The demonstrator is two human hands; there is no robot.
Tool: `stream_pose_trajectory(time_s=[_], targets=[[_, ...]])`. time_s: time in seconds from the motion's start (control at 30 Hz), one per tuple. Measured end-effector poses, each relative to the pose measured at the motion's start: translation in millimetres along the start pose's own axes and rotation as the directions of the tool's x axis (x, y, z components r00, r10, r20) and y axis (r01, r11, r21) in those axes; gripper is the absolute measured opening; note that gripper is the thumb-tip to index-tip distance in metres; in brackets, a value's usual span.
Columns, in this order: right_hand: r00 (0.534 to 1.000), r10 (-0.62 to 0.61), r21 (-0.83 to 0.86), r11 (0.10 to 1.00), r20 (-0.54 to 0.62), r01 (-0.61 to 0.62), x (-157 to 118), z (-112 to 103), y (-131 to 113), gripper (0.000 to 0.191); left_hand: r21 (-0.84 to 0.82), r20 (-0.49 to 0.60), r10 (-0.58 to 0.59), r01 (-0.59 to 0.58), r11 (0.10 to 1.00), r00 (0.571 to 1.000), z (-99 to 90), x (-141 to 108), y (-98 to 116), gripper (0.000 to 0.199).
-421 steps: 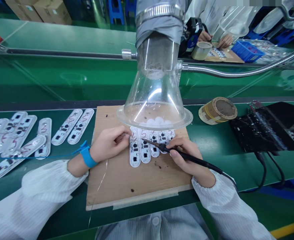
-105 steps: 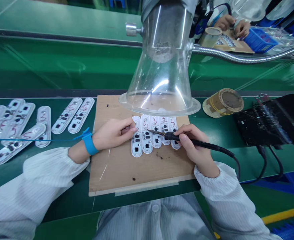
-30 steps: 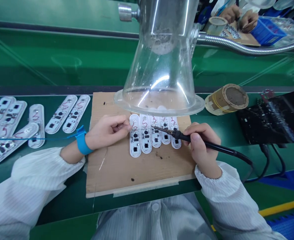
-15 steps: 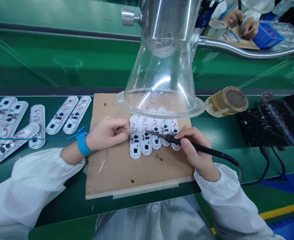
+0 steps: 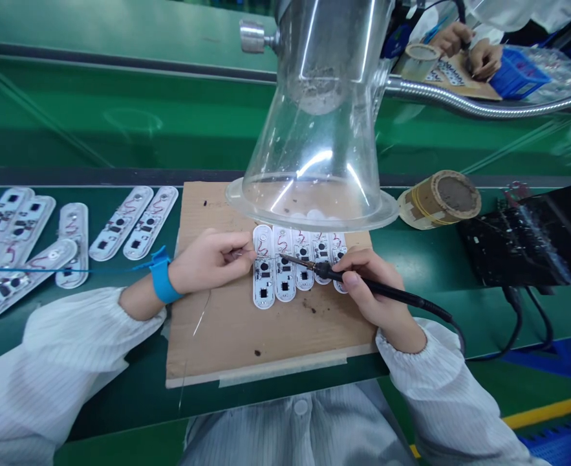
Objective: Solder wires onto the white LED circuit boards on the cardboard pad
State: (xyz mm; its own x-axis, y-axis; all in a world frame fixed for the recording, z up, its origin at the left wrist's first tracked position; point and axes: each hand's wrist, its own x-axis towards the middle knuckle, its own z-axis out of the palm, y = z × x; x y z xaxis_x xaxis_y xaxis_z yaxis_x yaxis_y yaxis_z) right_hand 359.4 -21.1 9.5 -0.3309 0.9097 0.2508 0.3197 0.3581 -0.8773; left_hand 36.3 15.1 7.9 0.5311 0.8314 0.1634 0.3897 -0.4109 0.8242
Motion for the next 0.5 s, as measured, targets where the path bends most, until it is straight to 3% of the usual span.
stream_pose_trajectory(time_s=[0.5], targets=[[1.0, -0.016, -0.014, 1.0, -0.002, 0.015, -1.2, -0.5, 4.3, 0.013, 0.017, -0.013, 0.06, -0.06, 0.998, 0.998, -0.5, 0.4, -1.6, 0.024]])
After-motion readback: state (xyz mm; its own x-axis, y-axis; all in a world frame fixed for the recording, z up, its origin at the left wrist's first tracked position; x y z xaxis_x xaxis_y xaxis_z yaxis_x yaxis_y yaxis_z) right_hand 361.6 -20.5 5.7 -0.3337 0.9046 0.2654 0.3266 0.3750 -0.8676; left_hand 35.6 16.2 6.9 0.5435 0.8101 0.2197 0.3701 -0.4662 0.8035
